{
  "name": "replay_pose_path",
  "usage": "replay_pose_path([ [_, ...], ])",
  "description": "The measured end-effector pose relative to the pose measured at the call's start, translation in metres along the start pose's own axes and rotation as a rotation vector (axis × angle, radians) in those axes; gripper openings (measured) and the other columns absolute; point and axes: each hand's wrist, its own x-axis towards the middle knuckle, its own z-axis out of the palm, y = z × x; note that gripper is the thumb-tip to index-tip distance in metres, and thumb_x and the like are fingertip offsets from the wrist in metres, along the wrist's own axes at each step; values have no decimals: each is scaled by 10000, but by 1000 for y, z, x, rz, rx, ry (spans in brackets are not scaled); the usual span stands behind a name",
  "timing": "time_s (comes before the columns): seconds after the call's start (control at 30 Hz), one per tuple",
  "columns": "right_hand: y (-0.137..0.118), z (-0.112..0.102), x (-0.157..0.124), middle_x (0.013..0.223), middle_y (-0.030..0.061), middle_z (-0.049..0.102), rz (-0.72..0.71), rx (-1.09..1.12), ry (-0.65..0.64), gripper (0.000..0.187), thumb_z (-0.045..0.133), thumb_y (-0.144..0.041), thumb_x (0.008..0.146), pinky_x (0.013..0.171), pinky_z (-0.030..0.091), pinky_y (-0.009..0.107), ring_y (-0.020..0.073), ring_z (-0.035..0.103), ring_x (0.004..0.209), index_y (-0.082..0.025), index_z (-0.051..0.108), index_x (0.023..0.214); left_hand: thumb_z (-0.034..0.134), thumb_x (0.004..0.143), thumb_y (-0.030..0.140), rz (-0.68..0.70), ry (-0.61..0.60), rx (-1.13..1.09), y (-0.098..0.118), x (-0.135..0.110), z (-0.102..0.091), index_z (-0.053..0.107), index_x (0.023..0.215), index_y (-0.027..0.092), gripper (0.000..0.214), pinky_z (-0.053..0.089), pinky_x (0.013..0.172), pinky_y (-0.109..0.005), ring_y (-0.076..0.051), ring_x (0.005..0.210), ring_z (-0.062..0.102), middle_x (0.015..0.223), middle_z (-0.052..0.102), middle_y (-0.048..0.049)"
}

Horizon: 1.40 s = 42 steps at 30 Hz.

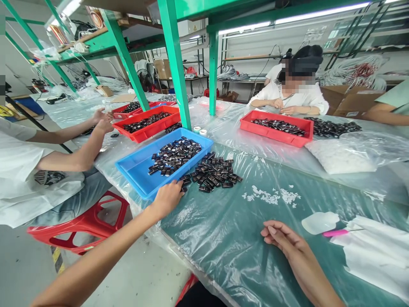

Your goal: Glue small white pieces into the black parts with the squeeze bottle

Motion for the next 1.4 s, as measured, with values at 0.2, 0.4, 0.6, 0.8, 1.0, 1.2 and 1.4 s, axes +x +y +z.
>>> replay_pose_path([
  [0.2,-1,2,0,878,17,654,-36,-45,-18,306,552,-490,818,811,417,230,150,573,835,-245,615,990,448,900,243,79,103,-102,19,16,17,535,1190,166,312,468,728,-290,-246,935,616,1090,609,-112],
  [0.4,-2,4,0,853,18,658,-70,-88,-45,303,556,-492,811,789,416,239,151,573,806,-242,632,963,531,847,231,192,175,-262,50,38,19,566,1089,218,245,454,730,-252,-191,905,609,1079,606,-41],
  [0.6,-7,9,-2,796,21,652,-127,-84,-1,303,540,-490,820,749,425,249,148,571,748,-222,645,912,541,832,294,209,227,-381,63,46,12,620,923,204,150,434,640,-260,-186,761,609,959,622,-46],
  [0.8,-1,7,-1,838,22,645,-205,-155,42,292,528,-471,836,769,438,257,151,584,785,-227,615,970,548,835,357,413,27,-860,83,39,3,637,908,157,231,422,535,-209,-130,598,584,710,637,-19],
  [1.0,-3,7,-7,950,24,644,-388,-273,286,286,582,-405,821,800,451,269,166,588,896,-268,592,1072,665,734,326,577,-508,-1309,131,29,-12,688,957,101,318,442,555,-225,-113,573,547,696,639,-45],
  [1.2,-8,4,-6,923,2,633,-621,-284,360,295,615,-274,814,792,473,261,137,593,858,-294,582,1106,620,753,246,650,-774,-1400,167,27,-23,716,929,129,232,375,544,-198,-88,589,484,651,591,-16],
  [1.4,-12,3,-7,857,-5,646,-682,-302,384,246,646,-230,781,736,486,264,134,591,765,-275,645,1023,663,737,248,602,-862,-1506,181,28,-18,719,911,126,220,324,530,-199,-59,535,434,599,559,8],
])
